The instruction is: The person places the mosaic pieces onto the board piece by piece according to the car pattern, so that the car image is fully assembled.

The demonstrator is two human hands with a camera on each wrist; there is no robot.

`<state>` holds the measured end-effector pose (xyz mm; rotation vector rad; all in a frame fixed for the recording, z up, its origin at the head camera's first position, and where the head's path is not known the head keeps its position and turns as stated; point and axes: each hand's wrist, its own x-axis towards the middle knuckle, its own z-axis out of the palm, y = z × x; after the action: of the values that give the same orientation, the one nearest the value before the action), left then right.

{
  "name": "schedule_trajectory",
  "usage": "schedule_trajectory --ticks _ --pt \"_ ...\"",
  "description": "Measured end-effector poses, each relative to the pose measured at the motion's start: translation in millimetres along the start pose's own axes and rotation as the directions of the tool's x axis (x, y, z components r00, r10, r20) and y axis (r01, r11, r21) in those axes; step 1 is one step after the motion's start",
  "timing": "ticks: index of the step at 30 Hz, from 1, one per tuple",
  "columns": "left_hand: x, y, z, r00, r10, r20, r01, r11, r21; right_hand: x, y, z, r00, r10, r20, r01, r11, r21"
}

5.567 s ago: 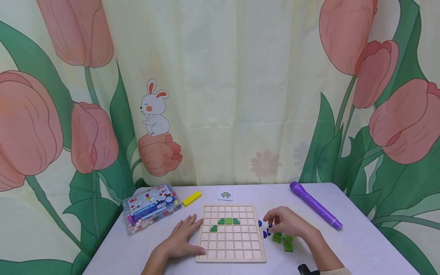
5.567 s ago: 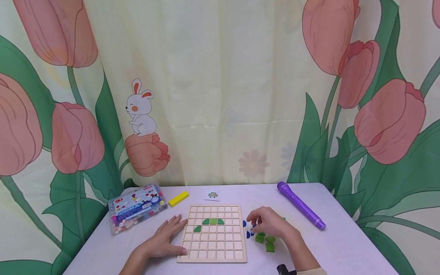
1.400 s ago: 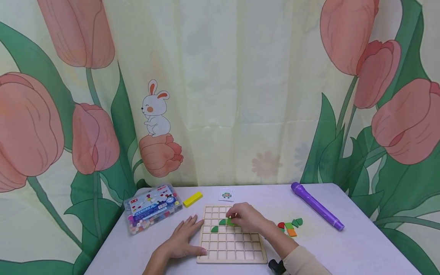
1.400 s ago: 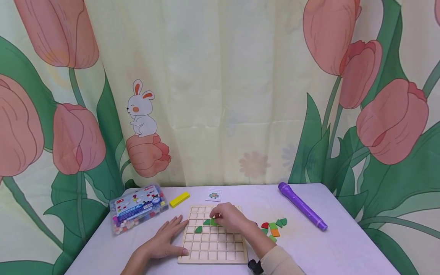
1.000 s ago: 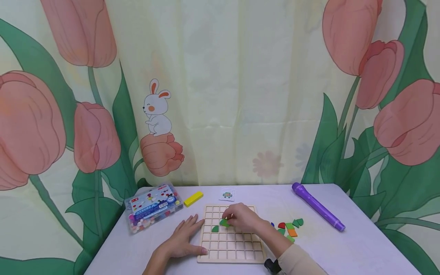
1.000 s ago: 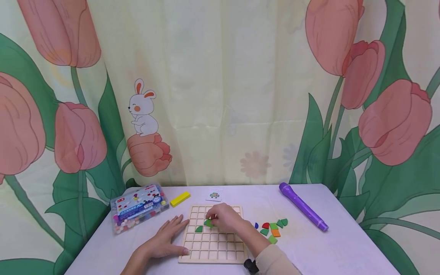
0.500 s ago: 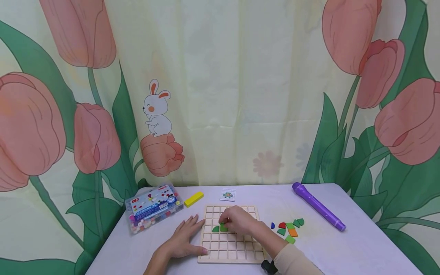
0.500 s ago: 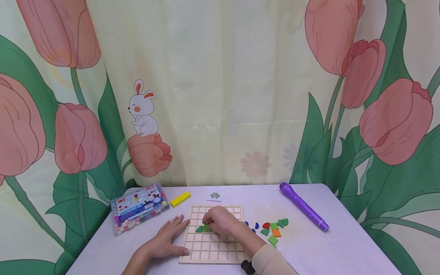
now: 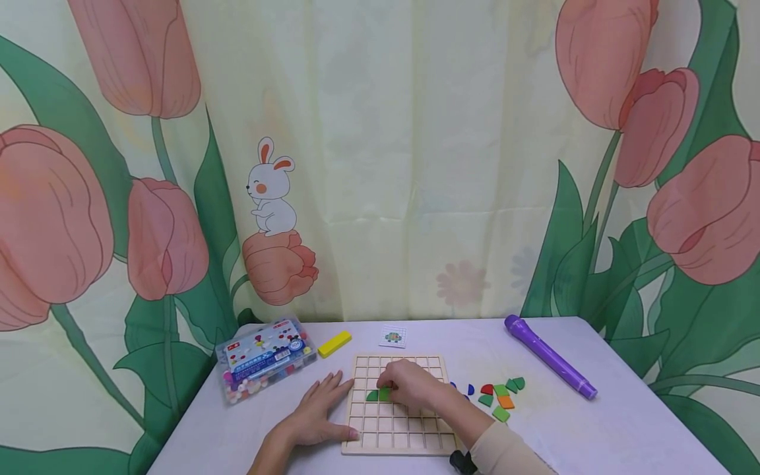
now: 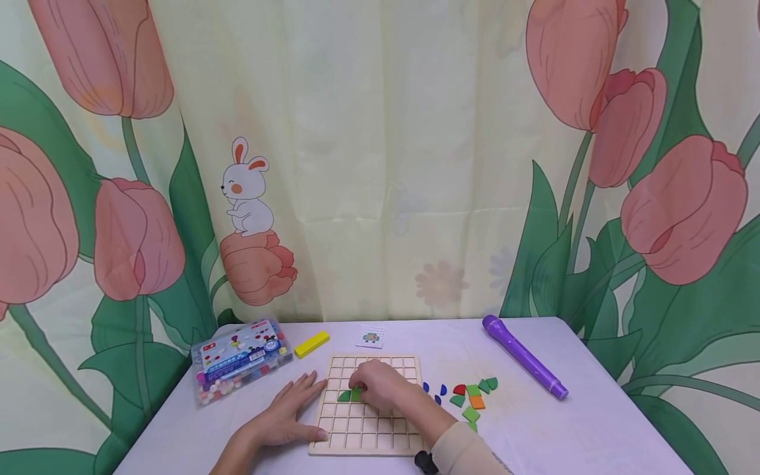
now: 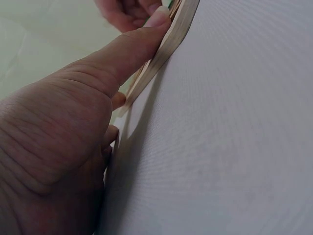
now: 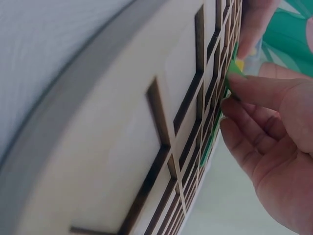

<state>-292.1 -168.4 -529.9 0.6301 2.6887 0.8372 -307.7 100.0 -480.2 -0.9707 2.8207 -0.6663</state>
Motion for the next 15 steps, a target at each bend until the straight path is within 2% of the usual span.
schedule_trajectory --ticks 4,15 --pt "0.0 -0.1 0.2 1.0 -0.001 0.0 0.001 1.0 -0.002 0.0 -1.5 1.4 1.0 0.016 0.009 -0.016 1.0 -0.027" --pt "0.6 0.2 0.2 1.0 -0.013 0.003 0.013 1.0 -0.004 -0.5 0.7 1.6 1.0 -0.004 0.007 0.005 0.997 -0.072"
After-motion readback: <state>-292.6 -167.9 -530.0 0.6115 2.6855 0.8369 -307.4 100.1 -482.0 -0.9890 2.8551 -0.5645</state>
